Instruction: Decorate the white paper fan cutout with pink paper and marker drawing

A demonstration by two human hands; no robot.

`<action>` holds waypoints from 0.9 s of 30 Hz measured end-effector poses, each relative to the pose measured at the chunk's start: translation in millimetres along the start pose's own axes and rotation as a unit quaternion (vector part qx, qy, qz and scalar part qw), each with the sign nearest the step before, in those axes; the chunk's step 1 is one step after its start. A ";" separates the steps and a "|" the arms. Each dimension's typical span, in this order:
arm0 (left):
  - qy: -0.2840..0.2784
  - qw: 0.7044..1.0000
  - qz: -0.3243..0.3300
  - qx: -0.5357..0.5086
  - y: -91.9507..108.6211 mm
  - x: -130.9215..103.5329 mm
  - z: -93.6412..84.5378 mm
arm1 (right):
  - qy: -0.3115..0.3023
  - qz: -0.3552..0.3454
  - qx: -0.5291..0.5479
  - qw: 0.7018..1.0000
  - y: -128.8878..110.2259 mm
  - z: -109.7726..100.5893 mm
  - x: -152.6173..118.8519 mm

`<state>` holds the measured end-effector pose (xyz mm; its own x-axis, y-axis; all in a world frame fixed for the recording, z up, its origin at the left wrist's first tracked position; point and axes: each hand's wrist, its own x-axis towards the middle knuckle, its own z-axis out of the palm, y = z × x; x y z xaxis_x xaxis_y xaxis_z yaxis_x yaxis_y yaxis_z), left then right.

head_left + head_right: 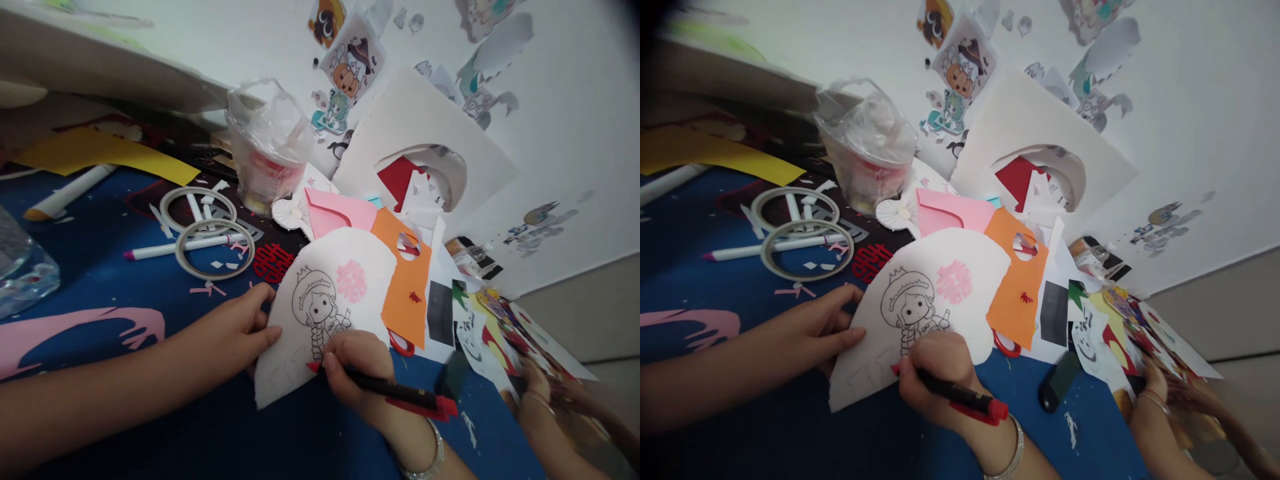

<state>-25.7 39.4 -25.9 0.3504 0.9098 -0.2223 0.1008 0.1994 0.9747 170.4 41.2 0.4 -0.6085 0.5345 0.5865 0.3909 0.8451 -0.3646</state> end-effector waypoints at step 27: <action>-0.003 1.000 0.002 0.000 0.4 -0.3 0.6 | -0.039 -0.002 0.007 0.999 3.2 -5.5 2.1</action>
<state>-25.2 39.1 -25.4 0.3560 0.9085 -0.2188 0.0993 0.1960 0.9756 174.1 44.9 4.4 -0.6623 0.5288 0.5308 0.3780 0.8475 -0.3727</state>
